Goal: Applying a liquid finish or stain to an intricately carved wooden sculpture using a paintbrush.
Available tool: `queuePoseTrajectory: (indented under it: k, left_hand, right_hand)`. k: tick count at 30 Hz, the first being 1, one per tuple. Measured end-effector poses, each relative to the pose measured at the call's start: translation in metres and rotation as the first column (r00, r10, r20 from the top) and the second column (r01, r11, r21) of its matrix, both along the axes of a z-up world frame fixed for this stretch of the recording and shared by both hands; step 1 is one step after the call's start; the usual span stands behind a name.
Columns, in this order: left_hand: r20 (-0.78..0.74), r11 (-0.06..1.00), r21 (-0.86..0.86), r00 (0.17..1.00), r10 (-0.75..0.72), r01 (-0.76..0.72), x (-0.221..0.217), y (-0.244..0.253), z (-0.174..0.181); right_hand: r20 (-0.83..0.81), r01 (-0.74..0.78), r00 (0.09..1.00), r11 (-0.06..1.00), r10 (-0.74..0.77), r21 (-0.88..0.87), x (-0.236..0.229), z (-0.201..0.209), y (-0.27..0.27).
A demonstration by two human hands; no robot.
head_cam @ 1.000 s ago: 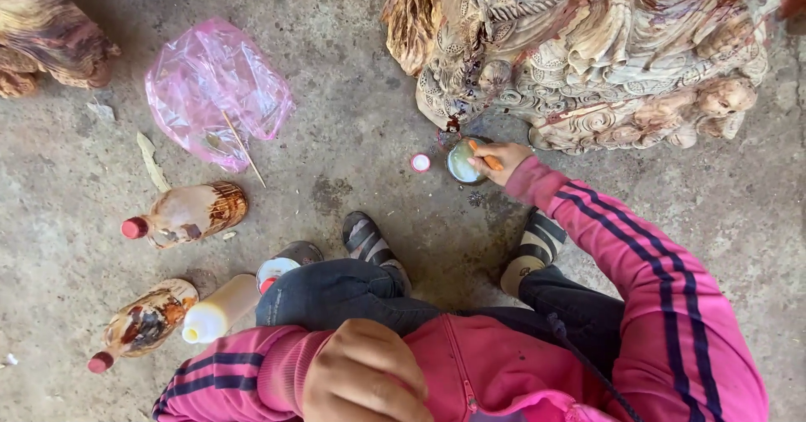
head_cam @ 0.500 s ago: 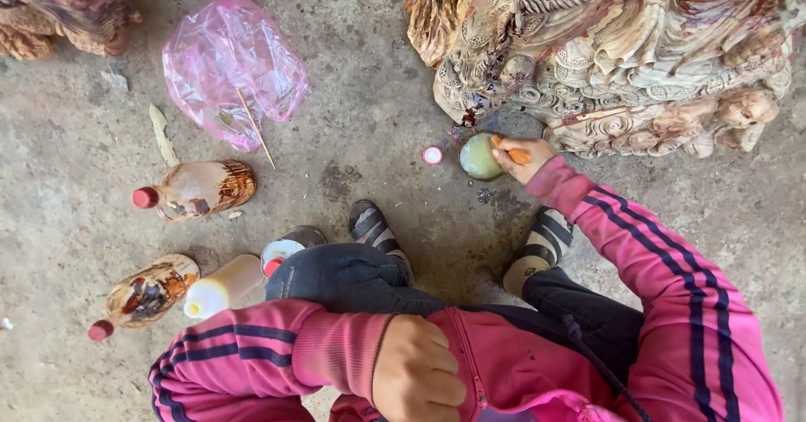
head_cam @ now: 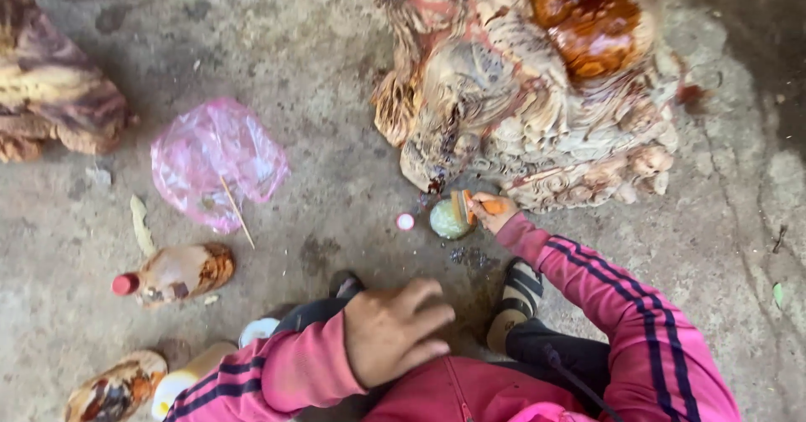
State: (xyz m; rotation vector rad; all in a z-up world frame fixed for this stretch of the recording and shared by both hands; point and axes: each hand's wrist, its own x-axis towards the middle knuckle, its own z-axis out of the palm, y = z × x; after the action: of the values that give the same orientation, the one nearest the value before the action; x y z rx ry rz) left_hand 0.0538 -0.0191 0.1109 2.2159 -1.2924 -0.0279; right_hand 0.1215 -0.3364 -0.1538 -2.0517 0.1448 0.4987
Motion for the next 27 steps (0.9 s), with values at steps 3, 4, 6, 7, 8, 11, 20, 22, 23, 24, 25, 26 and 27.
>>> queuePoseTrajectory:
  k: [3,4,6,7,8,11,20,22,23,24,25,26,27]
  left_hand:
    - [0.039,0.99,0.101,0.995,0.093,-0.097,-0.006,0.004,-0.014]
    - [0.026,0.98,0.16,0.993,0.114,-0.117,-0.008,0.005,-0.016]
    - [-0.026,0.981,0.191,0.999,0.043,-0.037,-0.017,0.008,-0.027]
    - [-0.092,0.973,0.228,0.996,-0.014,0.035,-0.022,0.009,-0.034]
    - [-0.076,0.974,0.221,0.997,-0.021,0.038,-0.027,0.005,-0.042]
    - [-0.005,0.965,0.259,0.999,-0.04,0.04,-0.04,-0.004,-0.072]
    - [-0.253,0.873,0.235,0.894,-0.37,0.427,-0.059,-0.018,-0.165]
    - [-0.488,0.763,0.381,0.815,-0.313,0.522,-0.05,-0.029,-0.147]
    - [-0.481,0.762,0.385,0.818,-0.315,0.52,-0.051,-0.028,-0.154]
    - [-0.449,0.783,0.324,0.815,-0.366,0.53,-0.05,-0.025,-0.16]
    - [-0.413,0.799,0.261,0.811,-0.415,0.542,-0.049,-0.022,-0.167]
    - [-0.407,0.801,0.265,0.816,-0.411,0.536,-0.043,-0.02,-0.171]
    - [-0.486,0.776,0.265,0.775,-0.405,0.572,-0.037,-0.018,-0.176]
  right_hand:
    - [0.088,0.041,0.995,0.994,-0.051,0.105,0.009,-0.008,-0.003]
    - [0.086,-0.039,0.996,0.999,0.038,0.013,0.013,-0.003,-0.004]
    - [0.036,-0.039,0.998,0.995,0.042,-0.096,0.02,-0.005,-0.004]
    - [-0.03,-0.053,0.998,0.98,0.048,-0.192,0.024,-0.005,-0.005]
    - [-0.014,-0.044,0.999,0.979,0.042,-0.2,0.022,0.014,-0.002]
    - [0.416,-0.078,0.904,0.995,0.097,-0.062,0.019,0.069,0.006]
    - [-0.164,0.534,0.844,0.772,-0.511,0.343,0.097,0.312,0.044]
    - [0.089,0.188,0.981,0.947,-0.17,-0.262,0.108,0.364,0.06]
    - [0.097,0.192,0.98,0.946,-0.172,-0.261,0.132,0.326,0.053]
    - [-0.035,-0.111,0.993,0.78,0.113,-0.616,0.16,0.288,0.047]
    - [-0.259,-0.377,0.914,0.418,0.312,-0.826,0.188,0.25,0.042]
    - [-0.252,-0.373,0.915,0.417,0.316,-0.829,0.187,0.251,0.053]
    - [-0.104,0.062,0.987,0.895,-0.119,-0.442,0.186,0.25,0.064]
